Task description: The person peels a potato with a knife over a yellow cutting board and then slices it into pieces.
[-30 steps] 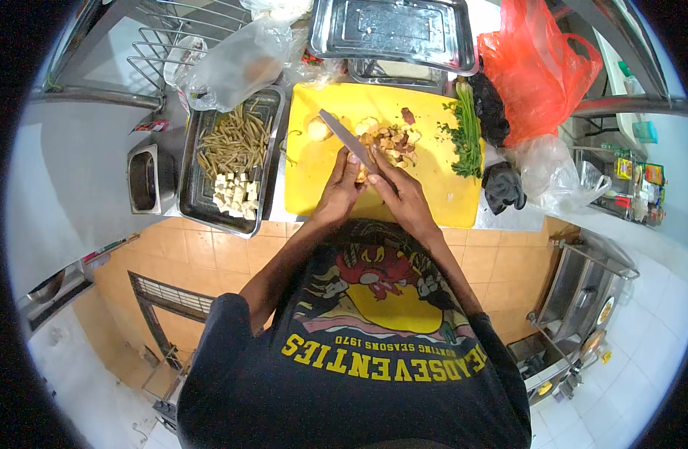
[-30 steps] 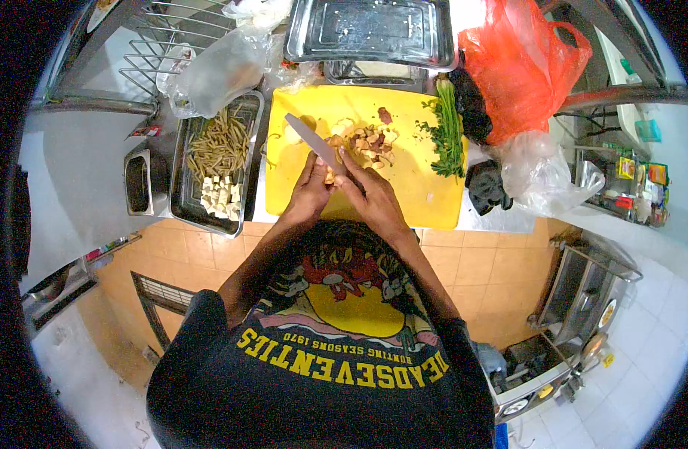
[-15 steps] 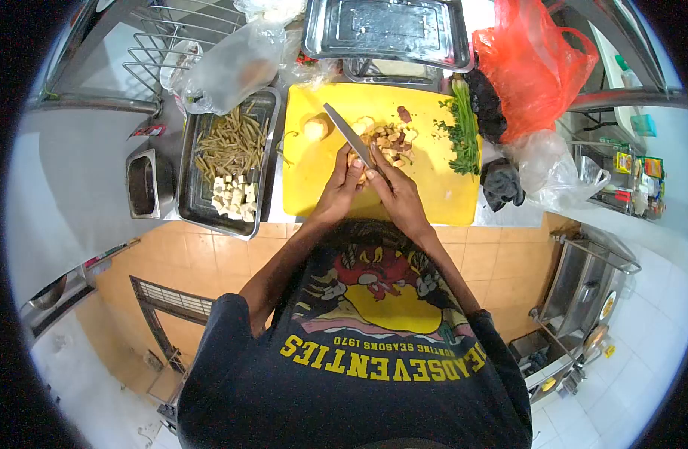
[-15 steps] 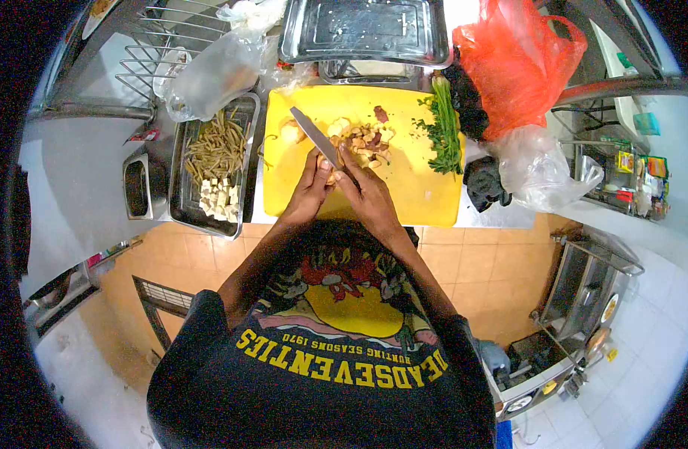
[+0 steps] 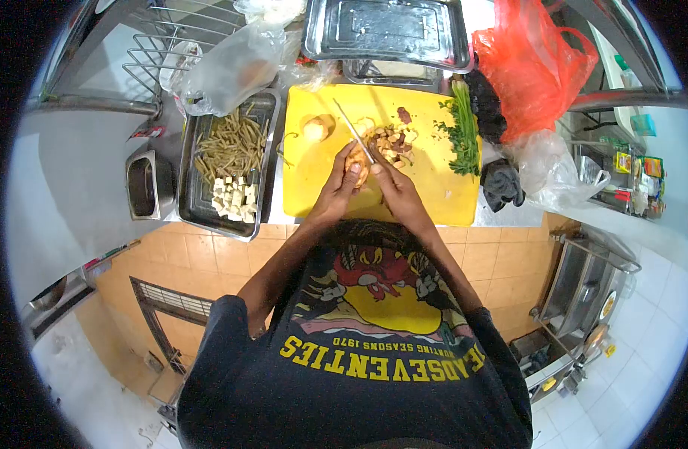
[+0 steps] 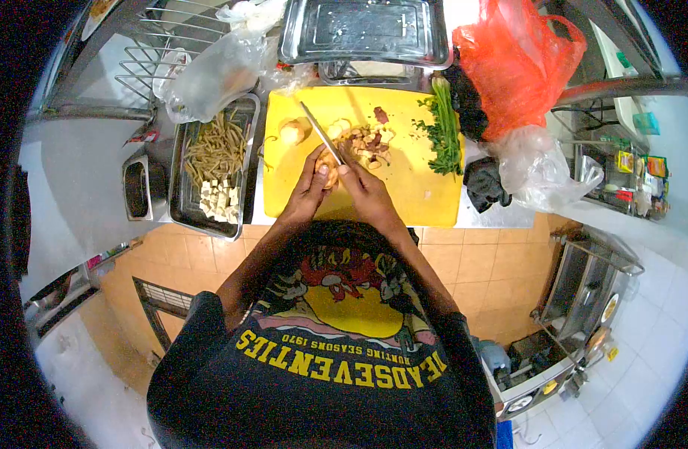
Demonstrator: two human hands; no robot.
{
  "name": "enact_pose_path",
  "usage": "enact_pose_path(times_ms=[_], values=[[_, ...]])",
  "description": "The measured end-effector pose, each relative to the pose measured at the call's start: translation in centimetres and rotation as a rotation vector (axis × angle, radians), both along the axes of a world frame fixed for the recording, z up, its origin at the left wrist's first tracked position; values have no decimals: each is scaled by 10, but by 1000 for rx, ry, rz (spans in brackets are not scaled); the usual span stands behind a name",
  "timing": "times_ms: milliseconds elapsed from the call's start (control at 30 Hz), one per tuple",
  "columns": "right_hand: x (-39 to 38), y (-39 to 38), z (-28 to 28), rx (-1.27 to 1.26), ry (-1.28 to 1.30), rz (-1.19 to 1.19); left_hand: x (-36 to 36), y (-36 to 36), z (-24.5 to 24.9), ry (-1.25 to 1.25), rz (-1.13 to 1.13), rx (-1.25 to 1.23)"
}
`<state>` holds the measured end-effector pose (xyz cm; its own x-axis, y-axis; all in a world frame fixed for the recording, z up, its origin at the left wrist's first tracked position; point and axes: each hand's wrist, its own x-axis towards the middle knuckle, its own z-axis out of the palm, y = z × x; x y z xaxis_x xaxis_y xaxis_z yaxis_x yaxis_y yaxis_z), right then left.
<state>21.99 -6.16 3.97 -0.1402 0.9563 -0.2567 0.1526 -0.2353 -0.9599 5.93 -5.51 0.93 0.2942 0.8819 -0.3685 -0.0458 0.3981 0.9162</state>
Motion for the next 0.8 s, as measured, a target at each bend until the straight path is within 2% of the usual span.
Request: enact_pose_path(times_ms=[33,100,133,200,233,267,333,367,433,533,667,800], values=[[4,4,3,-1,3,4,-1,-1,0,3,4,-1],[25,14,15,-775,44,52,-2,-3,3,-287,140,-200],[31,14,22,-776,45,49,-4,-1,5,-287,138,-201],[37,15,31,-527,-8,120,-11,9,7,-619,224,-412],[35,11,28,-345,-14,129,-16,12,2,-781,221,-434],[34,8,20,-345,-14,128,-16,12,0,-781,220,-434],[31,6,9,-60,-138,137,-14,16,6,-650,165,-419],[32,4,6,-60,-139,137,-11,16,8,-651,165,-419],[27,4,18,-30,-87,163,-3,13,12,-453,127,-254],[22,3,21,55,-102,193,-6,13,15,-433,47,-307],[20,5,23,93,-159,215,2,9,17,-351,112,-284],[17,4,18,143,-101,177,5,3,30,-229,98,-205]])
